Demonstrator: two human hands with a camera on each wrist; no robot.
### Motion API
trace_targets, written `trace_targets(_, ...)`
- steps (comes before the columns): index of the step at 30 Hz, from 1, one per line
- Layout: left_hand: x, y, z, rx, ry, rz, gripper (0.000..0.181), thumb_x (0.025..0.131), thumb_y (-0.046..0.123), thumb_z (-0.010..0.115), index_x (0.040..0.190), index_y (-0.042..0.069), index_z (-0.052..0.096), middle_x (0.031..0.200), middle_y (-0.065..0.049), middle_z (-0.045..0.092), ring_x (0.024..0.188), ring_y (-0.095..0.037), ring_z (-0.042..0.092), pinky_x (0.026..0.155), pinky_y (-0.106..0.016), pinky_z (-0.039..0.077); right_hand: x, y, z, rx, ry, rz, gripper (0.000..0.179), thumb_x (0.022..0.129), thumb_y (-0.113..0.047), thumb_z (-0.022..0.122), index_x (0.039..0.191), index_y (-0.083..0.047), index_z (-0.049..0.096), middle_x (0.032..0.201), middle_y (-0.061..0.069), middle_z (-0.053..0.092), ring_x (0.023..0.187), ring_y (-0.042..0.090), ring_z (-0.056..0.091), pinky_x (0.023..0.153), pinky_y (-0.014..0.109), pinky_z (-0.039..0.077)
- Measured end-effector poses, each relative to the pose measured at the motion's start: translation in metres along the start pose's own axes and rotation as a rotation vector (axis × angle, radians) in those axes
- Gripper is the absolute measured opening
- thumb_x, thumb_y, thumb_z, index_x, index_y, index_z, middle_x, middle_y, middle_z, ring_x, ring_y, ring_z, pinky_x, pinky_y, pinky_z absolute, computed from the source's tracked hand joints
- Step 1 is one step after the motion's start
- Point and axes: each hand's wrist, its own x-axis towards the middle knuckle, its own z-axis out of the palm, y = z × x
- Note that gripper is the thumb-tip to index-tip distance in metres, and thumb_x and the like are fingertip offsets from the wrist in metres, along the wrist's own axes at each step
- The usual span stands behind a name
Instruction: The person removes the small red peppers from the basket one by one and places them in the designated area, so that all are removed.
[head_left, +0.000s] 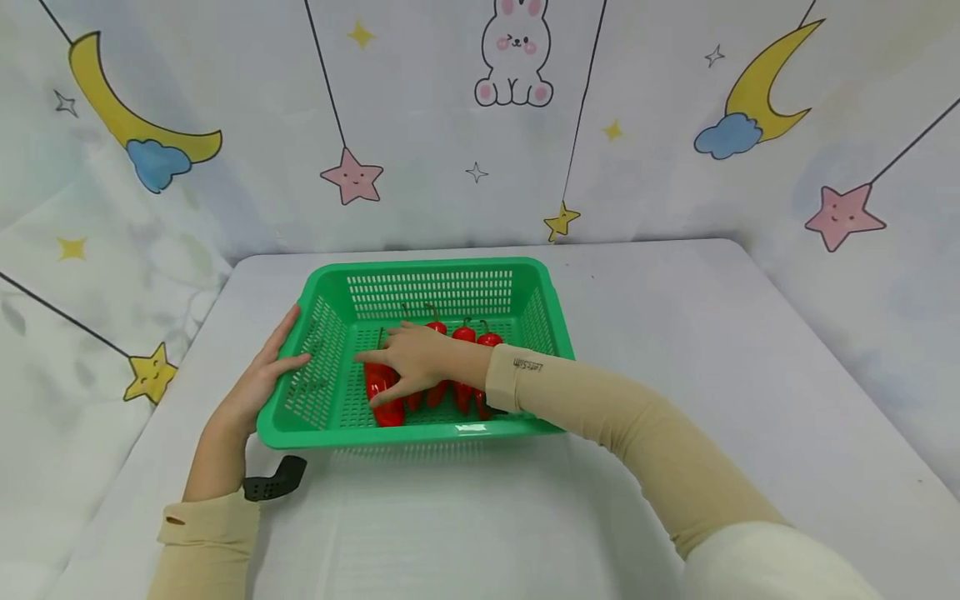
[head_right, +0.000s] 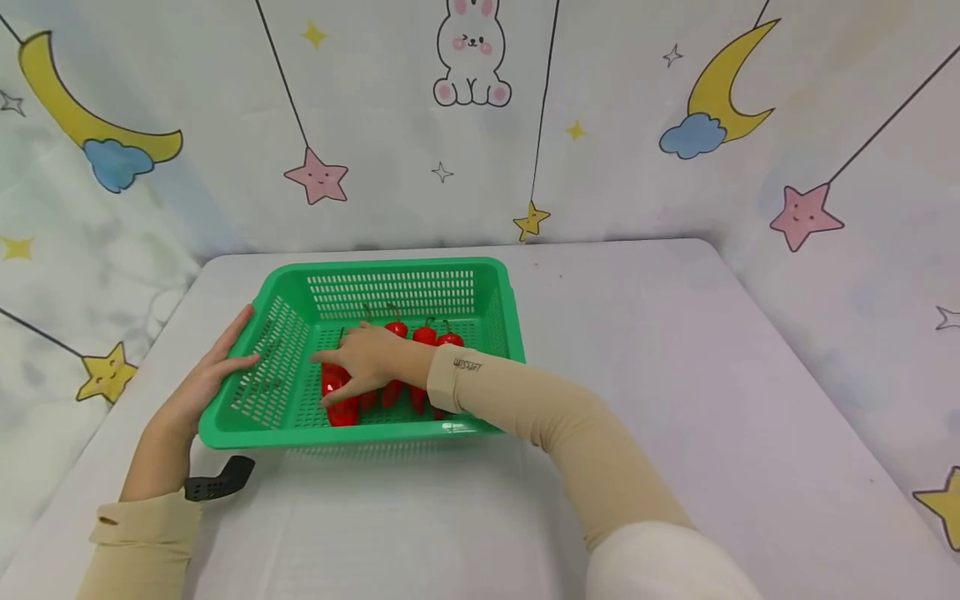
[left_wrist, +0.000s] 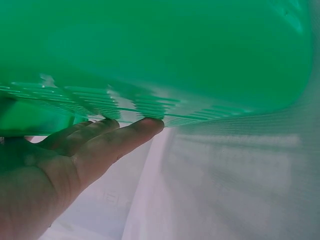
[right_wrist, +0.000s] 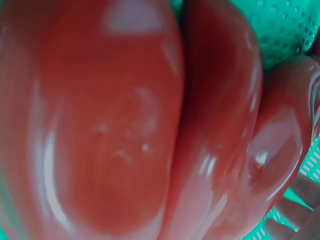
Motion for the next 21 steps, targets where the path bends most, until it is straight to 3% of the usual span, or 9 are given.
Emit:
trace_targets(7,0.0,-0.002,-0.001,-0.034,0.003,-0.007,0.067,0.098,0.016,0.041,0.145,0.04,0.0,0.151,0.0,-0.014,0.131,-0.038,0.01,0.078,-0.022,0.046,0.007,-0.004,0.004,-0.078,-0.028,0.019,0.077,0.079,-0.074,0.036,0.144,-0.034,0.026,0.13,-0.001,0.051,0.128,0.03,0.031,0.106,0.046,0.018)
trace_targets(21,0.0,-0.002,0.0,-0.01,-0.013,0.019,0.067,0.098,0.015,0.04,0.146,0.038,-0.001,0.151,0.001,-0.015,0.134,-0.037,0.0,0.08,-0.018,0.043,0.017,-0.013,0.017,-0.131,-0.033,0.09,0.087,0.071,-0.083,0.033,0.144,-0.037,0.023,0.134,0.004,0.046,0.13,0.034,0.027,0.106,0.046,0.018)
